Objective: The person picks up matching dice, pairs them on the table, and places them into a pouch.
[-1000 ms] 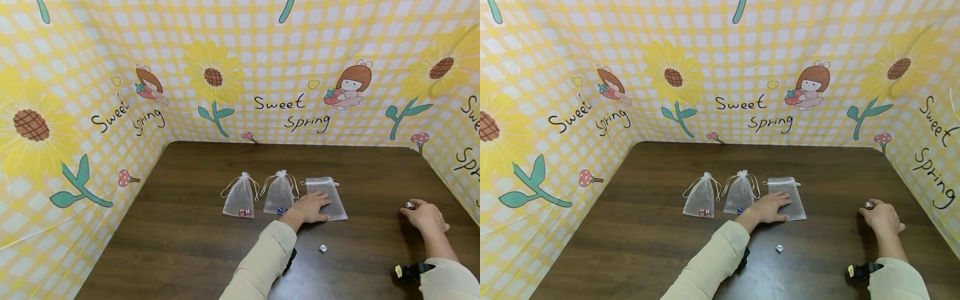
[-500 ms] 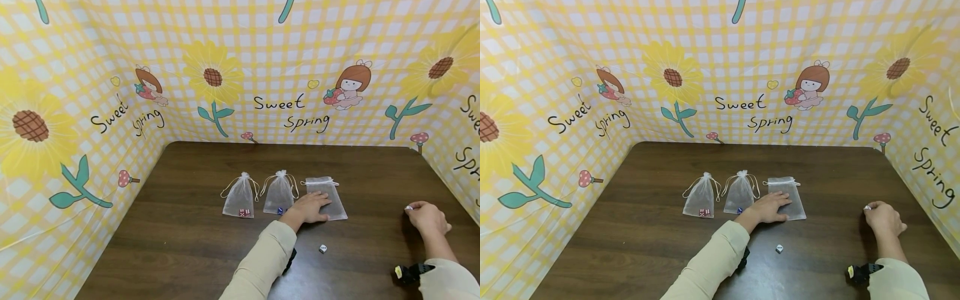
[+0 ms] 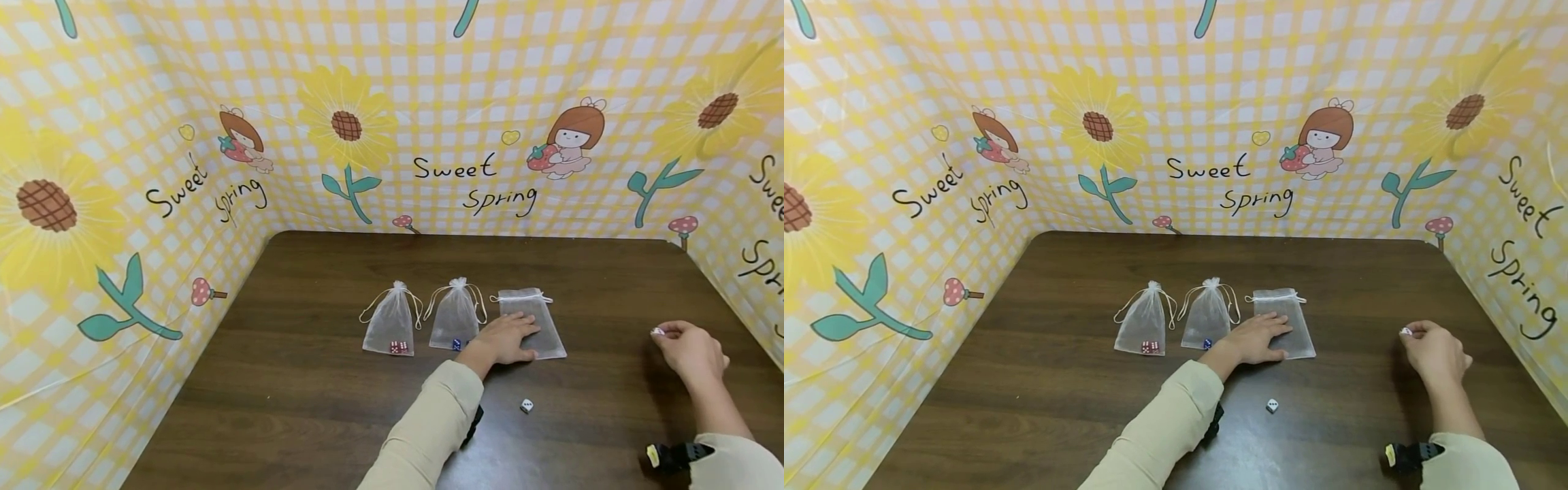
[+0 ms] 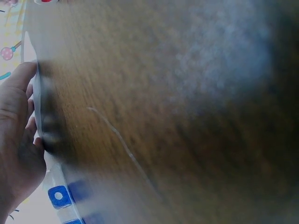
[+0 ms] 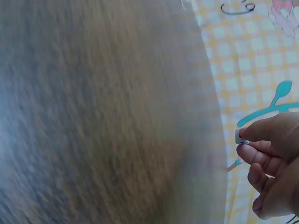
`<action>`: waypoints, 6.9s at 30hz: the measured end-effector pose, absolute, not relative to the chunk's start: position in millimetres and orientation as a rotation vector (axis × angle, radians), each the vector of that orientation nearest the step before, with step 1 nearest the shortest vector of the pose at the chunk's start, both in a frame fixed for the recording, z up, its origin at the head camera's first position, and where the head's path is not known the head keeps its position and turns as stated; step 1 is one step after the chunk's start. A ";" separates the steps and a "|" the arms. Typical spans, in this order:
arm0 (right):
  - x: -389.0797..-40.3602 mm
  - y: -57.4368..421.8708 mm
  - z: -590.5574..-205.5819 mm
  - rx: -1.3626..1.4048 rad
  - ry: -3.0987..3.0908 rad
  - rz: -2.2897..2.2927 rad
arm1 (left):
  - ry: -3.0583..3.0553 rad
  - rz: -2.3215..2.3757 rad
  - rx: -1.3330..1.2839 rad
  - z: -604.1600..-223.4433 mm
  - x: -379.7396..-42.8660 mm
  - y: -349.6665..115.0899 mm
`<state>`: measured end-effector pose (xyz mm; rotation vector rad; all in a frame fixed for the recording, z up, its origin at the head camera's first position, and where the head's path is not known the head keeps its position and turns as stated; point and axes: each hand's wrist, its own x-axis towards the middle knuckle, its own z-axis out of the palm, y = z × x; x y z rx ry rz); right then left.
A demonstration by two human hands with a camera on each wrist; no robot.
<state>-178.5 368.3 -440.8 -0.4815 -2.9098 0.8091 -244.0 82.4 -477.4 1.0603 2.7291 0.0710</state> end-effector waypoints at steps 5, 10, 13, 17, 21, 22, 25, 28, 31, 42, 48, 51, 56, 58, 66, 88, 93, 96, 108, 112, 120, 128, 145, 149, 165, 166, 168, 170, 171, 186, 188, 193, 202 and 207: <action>-175.2 354.1 -435.1 -0.371 -2.852 0.811 | 2.731 0.072 1.062 -477.4 -243.7 82.6; -172.0 334.6 -430.5 -0.250 -2.824 0.799 | 2.736 0.071 1.070 -477.6 -244.3 82.4; -168.9 321.4 -428.5 -0.177 -2.817 0.785 | 2.737 0.071 1.070 -476.8 -244.3 81.5; -163.5 304.0 -426.4 -0.080 -2.799 0.777 | 2.736 0.072 1.067 -475.8 -243.7 80.6; -157.0 287.8 -426.5 0.015 -2.780 0.770 | 2.736 0.080 1.068 -476.8 -243.7 80.5; -155.3 284.0 -426.7 0.039 -2.776 0.766 | 2.736 0.083 1.069 -477.1 -243.8 80.5; -150.1 273.7 -427.8 0.102 -2.774 0.754 | 2.737 0.078 1.075 -477.8 -244.2 81.3; -145.4 265.2 -430.0 0.157 -2.793 0.746 | 2.741 0.072 1.086 -477.4 -244.1 81.6; -140.9 257.7 -434.0 0.200 -2.825 0.735 | 2.741 0.065 1.094 -476.0 -243.5 81.4; -128.5 237.0 -454.4 0.324 -2.961 0.677 | 2.725 0.088 1.084 -475.4 -245.4 81.5; -123.7 230.8 -455.9 0.374 -3.022 0.658 | 2.726 0.082 1.076 -474.0 -244.4 81.9; -122.4 228.7 -457.4 0.382 -3.039 0.654 | 2.735 0.076 1.080 -474.6 -243.9 82.1; -121.0 226.4 -458.8 0.400 -3.044 0.617 | 2.749 0.064 1.092 -474.4 -243.0 81.3; -120.4 225.6 -458.7 0.404 -3.045 0.608 | 2.750 0.066 1.091 -474.9 -243.1 81.2; -119.0 224.7 -457.5 0.408 -3.050 0.581 | 2.742 0.083 1.079 -477.5 -243.7 82.1; -114.2 244.0 -435.1 0.329 -2.747 0.618 | 2.726 0.114 1.092 -474.5 -247.2 81.4; -114.1 246.4 -436.1 0.310 -2.711 0.639 | 2.748 0.112 1.143 -470.8 -244.1 82.2; -115.0 245.8 -436.9 0.312 -2.705 0.653 | 2.770 0.153 1.147 -470.2 -243.3 79.5; -116.4 243.5 -439.4 0.306 -2.702 0.675 | 2.792 0.368 1.170 -470.4 -242.6 67.8; -116.8 242.7 -438.9 0.305 -2.710 0.682 | 2.790 0.282 1.222 -474.1 -242.1 66.9; -117.5 242.2 -437.9 0.305 -2.706 0.683 | 2.863 0.287 1.259 -478.5 -243.2 67.0; -117.6 243.2 -438.1 0.298 -2.690 0.682 | 2.949 0.246 1.289 -473.4 -240.1 64.8; -121.1 240.7 -432.7 0.298 -2.705 0.706 | 3.108 0.541 1.780 -418.4 -222.6 31.1; -124.2 240.2 -427.5 0.310 -2.683 0.709 | 3.097 0.650 1.917 -402.9 -216.1 15.0; -131.9 226.9 -413.1 0.320 -2.666 0.791 | 3.224 0.483 2.185 -407.7 -170.1 -66.3; -132.2 224.5 -413.4 0.322 -2.659 0.809 | 3.216 0.481 2.196 -410.3 -166.3 -69.3; -132.5 218.7 -413.1 0.329 -2.642 0.853 | 3.211 0.455 2.217 -415.0 -159.3 -73.4; -133.1 211.8 -412.5 0.344 -2.624 0.890 | 3.210 0.437 2.237 -418.7 -153.1 -75.3; -133.5 208.0 -411.9 0.356 -2.620 0.914 | 3.204 0.433 2.251 -420.3 -150.5 -75.5; -143.6 168.8 -403.6 0.334 -2.742 1.432 | 3.166 0.182 2.405 -422.3 -139.8 -59.2; -145.3 168.4 -404.6 0.308 -2.746 1.448 | 3.160 0.176 2.395 -422.0 -139.7 -59.1; -146.6 166.1 -404.8 0.290 -2.736 1.468 | 3.151 0.128 2.367 -421.2 -139.5 -59.9; -146.9 165.4 -402.9 0.241 -2.667 1.473 | 3.179 0.183 2.287 -419.9 -140.0 -62.2; -145.8 169.4 -399.5 0.238 -2.570 1.407 | 3.194 0.499 2.129 -419.8 -149.5 -70.0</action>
